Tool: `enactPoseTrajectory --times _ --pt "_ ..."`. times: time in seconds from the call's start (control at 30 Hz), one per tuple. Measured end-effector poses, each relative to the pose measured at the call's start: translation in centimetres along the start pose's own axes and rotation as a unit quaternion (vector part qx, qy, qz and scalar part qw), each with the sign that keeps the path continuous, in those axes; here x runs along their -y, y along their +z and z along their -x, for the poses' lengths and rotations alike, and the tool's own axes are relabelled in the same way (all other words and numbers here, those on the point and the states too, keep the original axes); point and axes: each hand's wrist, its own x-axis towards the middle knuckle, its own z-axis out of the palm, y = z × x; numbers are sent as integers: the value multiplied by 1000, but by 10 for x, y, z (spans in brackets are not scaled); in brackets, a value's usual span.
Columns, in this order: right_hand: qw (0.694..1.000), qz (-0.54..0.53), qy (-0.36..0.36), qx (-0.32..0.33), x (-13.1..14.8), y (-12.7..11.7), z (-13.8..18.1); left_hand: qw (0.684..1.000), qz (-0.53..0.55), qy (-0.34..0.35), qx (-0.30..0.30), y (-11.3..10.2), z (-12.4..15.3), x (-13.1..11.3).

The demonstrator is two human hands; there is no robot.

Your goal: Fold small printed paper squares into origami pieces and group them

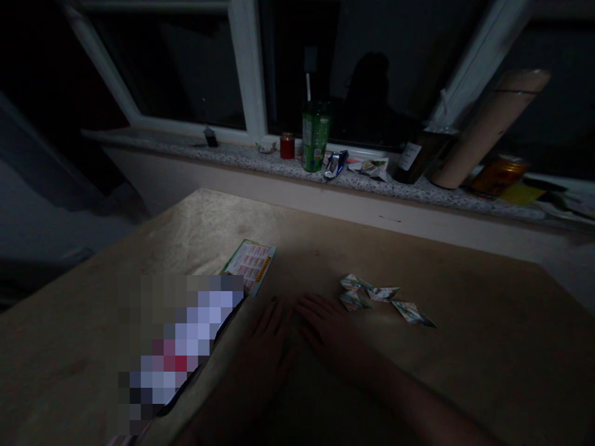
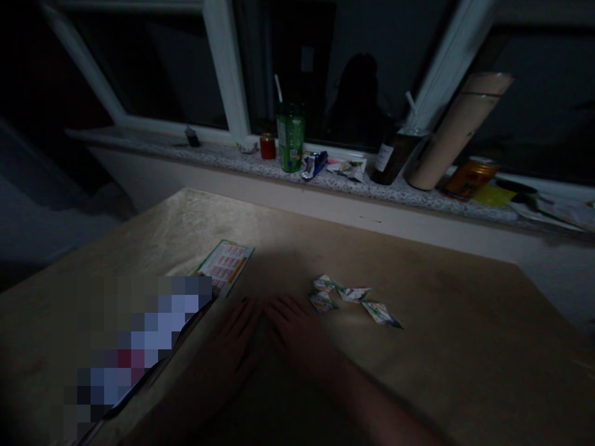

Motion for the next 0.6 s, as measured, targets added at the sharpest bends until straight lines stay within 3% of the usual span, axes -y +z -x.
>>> enactPoseTrajectory --times 0.23,0.6 --pt "998 14 -36 44 2 6 -23 998 -11 -60 -5 -4 13 5" --pt "997 41 -68 21 7 24 -54 995 -33 -84 -43 -11 13 11"
